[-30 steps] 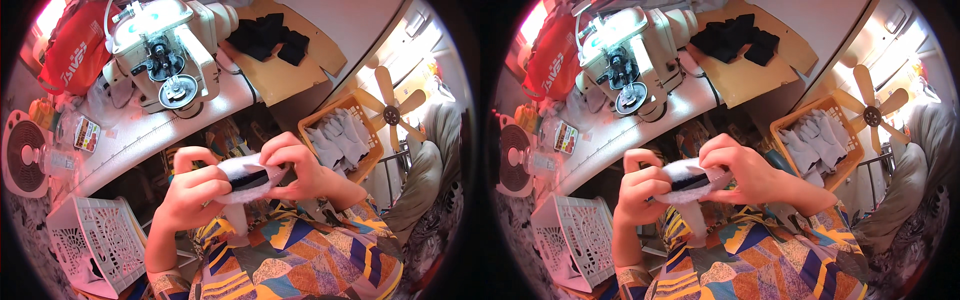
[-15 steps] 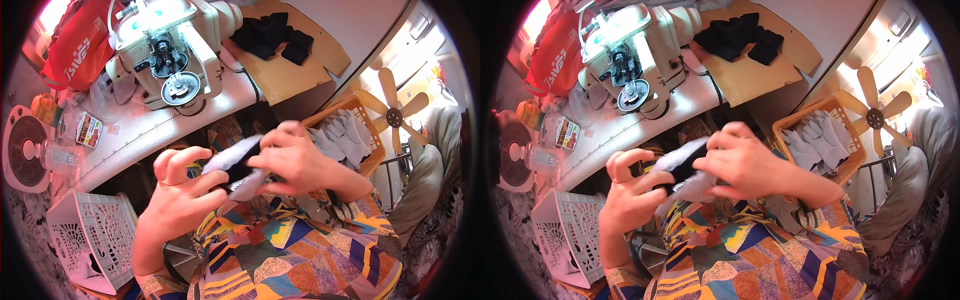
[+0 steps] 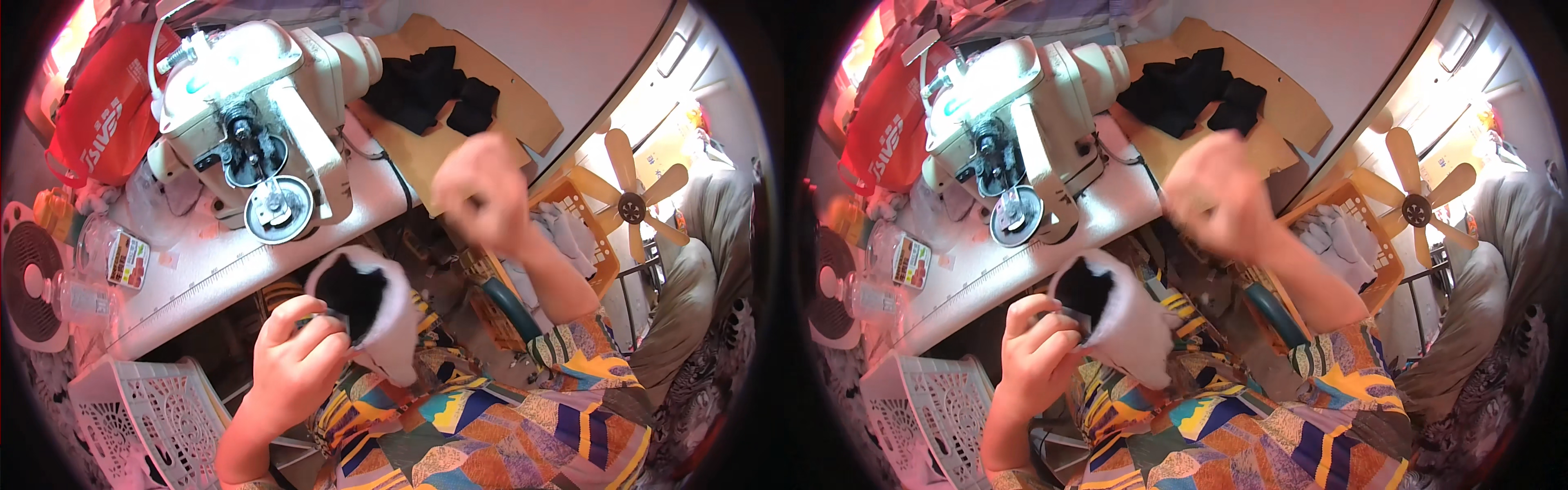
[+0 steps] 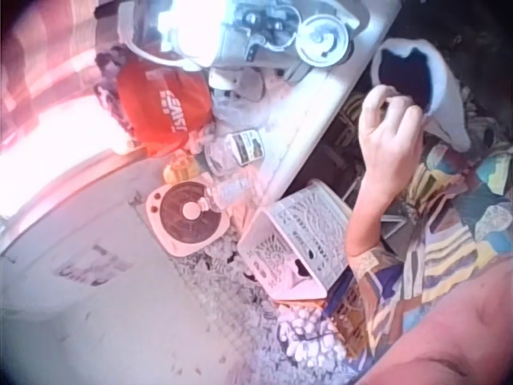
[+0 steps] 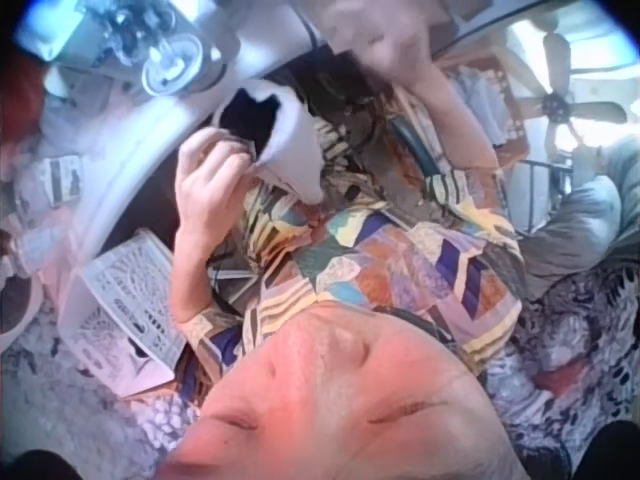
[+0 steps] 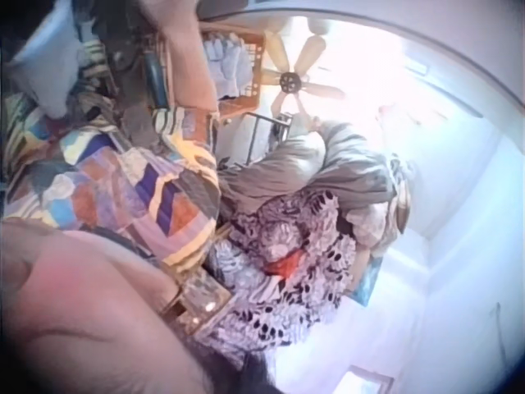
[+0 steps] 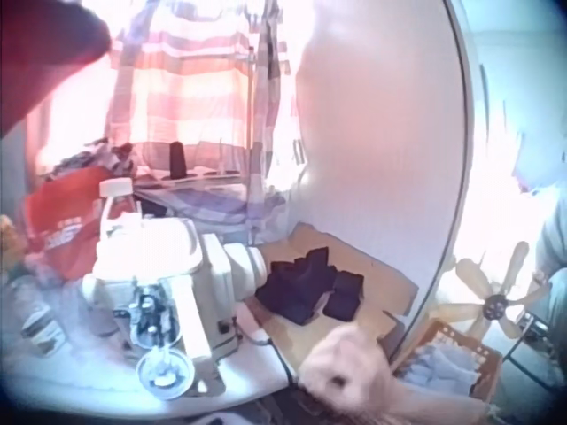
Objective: The recorder is using an industrial sewing machine to sew or finish white and black socks.
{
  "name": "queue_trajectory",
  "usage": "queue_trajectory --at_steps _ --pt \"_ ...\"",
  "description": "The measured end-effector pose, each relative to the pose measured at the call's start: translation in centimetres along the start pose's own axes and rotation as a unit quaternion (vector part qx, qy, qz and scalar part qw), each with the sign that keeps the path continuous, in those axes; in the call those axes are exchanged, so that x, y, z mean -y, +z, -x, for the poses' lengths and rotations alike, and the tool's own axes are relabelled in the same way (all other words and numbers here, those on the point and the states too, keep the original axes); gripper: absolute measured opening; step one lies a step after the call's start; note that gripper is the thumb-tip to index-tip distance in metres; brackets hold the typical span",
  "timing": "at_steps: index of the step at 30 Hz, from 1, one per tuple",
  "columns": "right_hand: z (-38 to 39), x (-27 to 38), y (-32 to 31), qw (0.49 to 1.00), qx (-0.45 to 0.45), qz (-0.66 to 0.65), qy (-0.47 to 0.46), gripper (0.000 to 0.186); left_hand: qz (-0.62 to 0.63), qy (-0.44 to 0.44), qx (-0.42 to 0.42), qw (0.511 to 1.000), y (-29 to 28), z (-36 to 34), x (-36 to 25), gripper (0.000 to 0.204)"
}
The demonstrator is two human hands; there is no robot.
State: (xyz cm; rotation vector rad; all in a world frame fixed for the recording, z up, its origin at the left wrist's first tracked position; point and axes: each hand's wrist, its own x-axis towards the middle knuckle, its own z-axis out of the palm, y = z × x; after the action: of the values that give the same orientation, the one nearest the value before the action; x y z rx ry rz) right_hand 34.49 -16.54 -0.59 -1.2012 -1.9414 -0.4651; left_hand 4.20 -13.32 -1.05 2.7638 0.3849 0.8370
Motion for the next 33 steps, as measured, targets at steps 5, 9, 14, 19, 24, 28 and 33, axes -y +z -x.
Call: queue_trajectory --at_steps 5,9,14,19,24,28,33 --pt "5.8 -15.6 3.2 0.937 0.033 0.208 0.28 0.017 0.092 -0.033 -0.055 0.994 1.7 0.0 0.2 0.018" --pt "4.7 -16.3 3.2 0.913 0.096 0.229 0.325 0.024 0.105 -0.066 -0.084 0.989 2.3 0.4 0.1 0.022" --pt "1.7 -7.6 -0.3 0.907 0.055 -0.02 0.418 0.019 0.13 -0.042 -0.147 0.98 4.2 0.6 1.2 0.032" --pt "1.5 3.1 0.3 0.788 0.093 -0.443 0.418 0.016 0.211 -0.144 -0.187 0.948 5.9 -0.5 1.1 0.018" --pt "1.9 7.1 0.9 0.869 0.095 -0.378 0.304 0.017 0.523 -0.315 -0.217 0.761 7.7 -0.6 -1.6 0.019" --pt "1.6 8.2 2.3 0.925 0.094 -0.299 0.215 0.022 0.641 -0.342 -0.241 0.644 7.5 0.2 -1.3 0.025" --pt "1.8 8.7 3.7 0.958 0.131 -0.235 0.094 0.04 0.731 -0.402 -0.2 0.514 7.0 1.1 -0.4 0.025"
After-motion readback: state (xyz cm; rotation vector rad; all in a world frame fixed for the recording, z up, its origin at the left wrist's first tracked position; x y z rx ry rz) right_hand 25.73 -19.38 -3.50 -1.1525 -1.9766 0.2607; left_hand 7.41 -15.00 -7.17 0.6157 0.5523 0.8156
